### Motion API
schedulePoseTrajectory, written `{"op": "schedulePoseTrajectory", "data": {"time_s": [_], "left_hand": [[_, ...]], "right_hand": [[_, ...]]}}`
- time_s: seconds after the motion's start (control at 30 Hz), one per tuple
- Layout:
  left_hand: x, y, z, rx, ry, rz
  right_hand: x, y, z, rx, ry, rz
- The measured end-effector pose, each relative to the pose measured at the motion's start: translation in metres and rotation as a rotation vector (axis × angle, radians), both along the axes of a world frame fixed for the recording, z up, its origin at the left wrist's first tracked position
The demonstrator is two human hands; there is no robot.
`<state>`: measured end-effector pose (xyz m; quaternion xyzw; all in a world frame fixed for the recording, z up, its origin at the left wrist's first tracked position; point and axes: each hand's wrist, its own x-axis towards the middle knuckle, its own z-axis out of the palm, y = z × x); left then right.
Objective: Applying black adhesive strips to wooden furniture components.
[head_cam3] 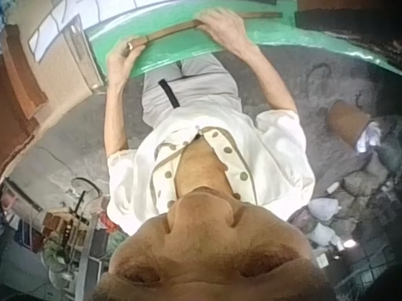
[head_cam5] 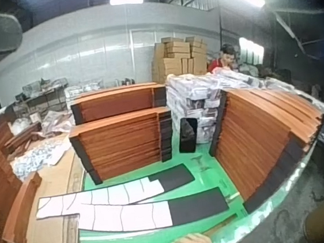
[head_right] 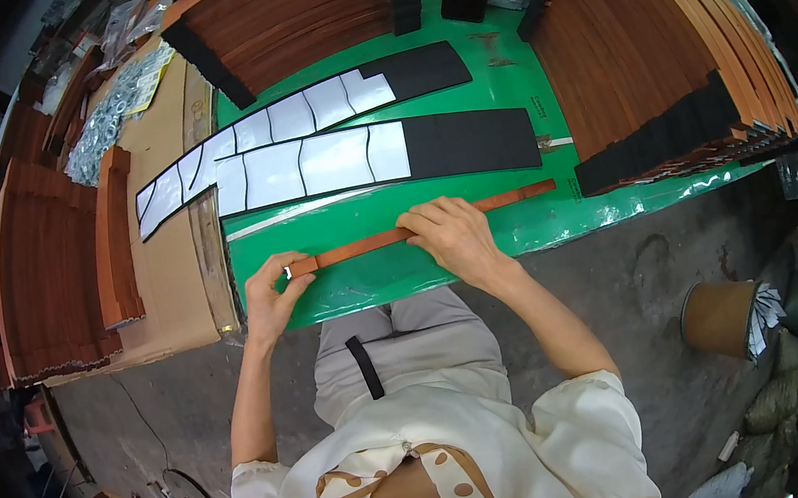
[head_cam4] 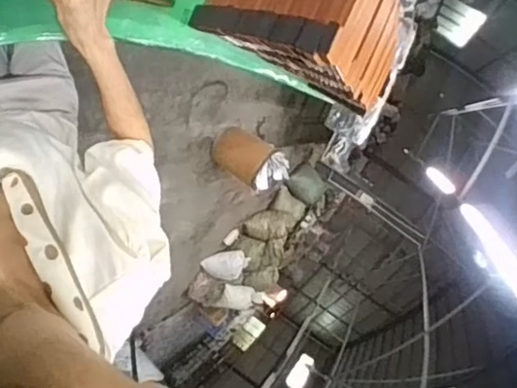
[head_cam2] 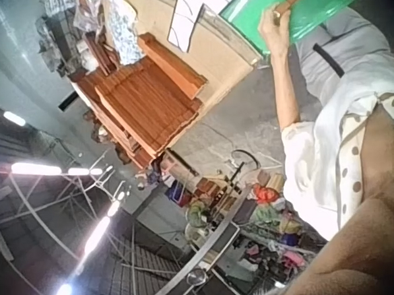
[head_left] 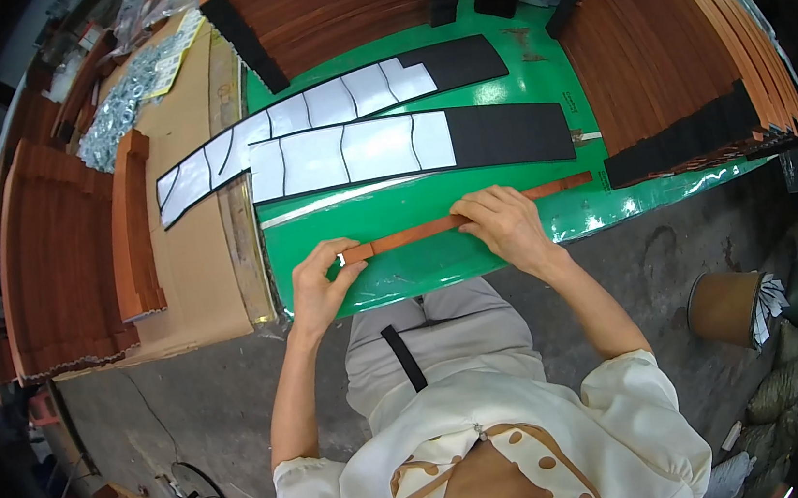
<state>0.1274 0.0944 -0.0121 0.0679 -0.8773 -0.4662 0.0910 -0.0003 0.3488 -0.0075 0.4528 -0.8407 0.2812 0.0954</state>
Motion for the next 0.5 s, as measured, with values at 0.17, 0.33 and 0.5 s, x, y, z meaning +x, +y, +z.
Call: {"op": "schedulePoseTrajectory", "data": {"time_s": [0.17,0.33,0.5], "left_hand": [[-0.013,-0.023,0.006,0.073,-0.074,-0.162],[-0.062,-0.041,0.017,0.041,0.001,-0.071],[-0.146,-0.026,0.002,-0.605,0.128,-0.309]], "right_hand": [[-0.03,-0.002,0.029,-0.017,-0.422,0.131],[-0.113,-0.026,0.038,0.034,-0.361,0.048],[-0.189,-0.078,-0.01,0.183,-0.078,-0.049]]}}
